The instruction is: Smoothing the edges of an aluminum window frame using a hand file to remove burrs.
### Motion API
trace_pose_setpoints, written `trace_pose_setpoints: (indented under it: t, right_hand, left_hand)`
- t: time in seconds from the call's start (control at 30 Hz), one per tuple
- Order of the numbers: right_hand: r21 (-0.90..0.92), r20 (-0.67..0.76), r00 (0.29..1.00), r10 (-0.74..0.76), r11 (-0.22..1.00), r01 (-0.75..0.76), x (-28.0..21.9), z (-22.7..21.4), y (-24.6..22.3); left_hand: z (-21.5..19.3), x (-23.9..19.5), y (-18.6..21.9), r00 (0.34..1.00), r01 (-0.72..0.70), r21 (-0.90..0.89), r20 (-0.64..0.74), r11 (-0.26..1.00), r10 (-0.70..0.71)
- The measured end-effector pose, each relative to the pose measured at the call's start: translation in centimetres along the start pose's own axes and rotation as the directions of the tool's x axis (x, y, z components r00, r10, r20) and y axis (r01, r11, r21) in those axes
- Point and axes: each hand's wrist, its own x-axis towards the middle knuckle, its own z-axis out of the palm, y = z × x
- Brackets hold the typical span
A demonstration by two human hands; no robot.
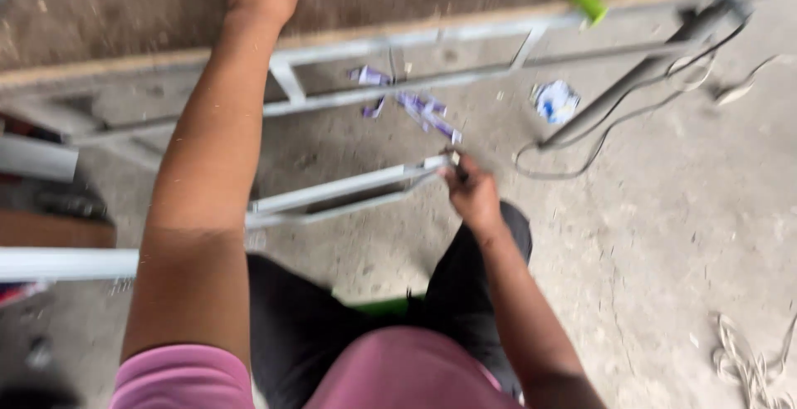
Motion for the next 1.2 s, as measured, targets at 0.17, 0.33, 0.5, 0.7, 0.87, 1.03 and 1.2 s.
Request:
trace_pose_setpoints:
  t: [0.17, 0.33, 0.5, 0.7, 0.87, 1.03, 1.2]
  right_hand:
    - [0.14, -0.045, 0.987, -0.155, 0.977, 0.16, 0.2, -0.5, -2.5]
    - [0.218, -0.076, 0.991, -0.109, 0.968, 0.123, 0.7, 0.4, -3.6]
    - [0.2, -0.078, 0.992, -0.101, 0.973, 0.115, 1.7, 0.9, -3.5]
    - [0.171, -0.064, 0.952, -0.299, 0.937, 0.306, 2.1, 0.0, -4.1]
    - [0.118, -0.03, 0.954, -0.299, 0.946, 0.3, 2.7, -0.9, -5.3]
    - [0.25, -0.013, 0.945, -0.328, 0.914, 0.321, 2.9, -1.4, -4.6]
    - [0.298, 0.016, 0.95, -0.312, 0.908, 0.294, 4.7, -1.7, -6.1]
  left_hand:
    - [-9.4, -15.5, 11.0, 0.982, -0.105, -0.865, -0.013, 0.491, 0.187]
    - [-4.5, -23.0, 14.1, 0.959, -0.028, -0.882, 0.109, 0.471, 0.261]
    - [-0.4, -25.1, 13.8, 0.82, -0.565, -0.46, -0.216, 0.685, 0.531]
    - [0.0, -26.4, 12.7, 0.887, -0.456, -0.279, -0.224, 0.845, 0.404]
    - [0.5, -23.8, 13.7, 0.934, -0.356, -0.071, -0.006, 0.932, 0.356]
    - [0.1, -22.3, 14.4, 0.911, -0.368, -0.212, 0.11, 0.905, 0.397]
    - [3.9, -26.1, 15.2, 0.821, -0.487, -0.271, -0.466, 0.83, 0.329]
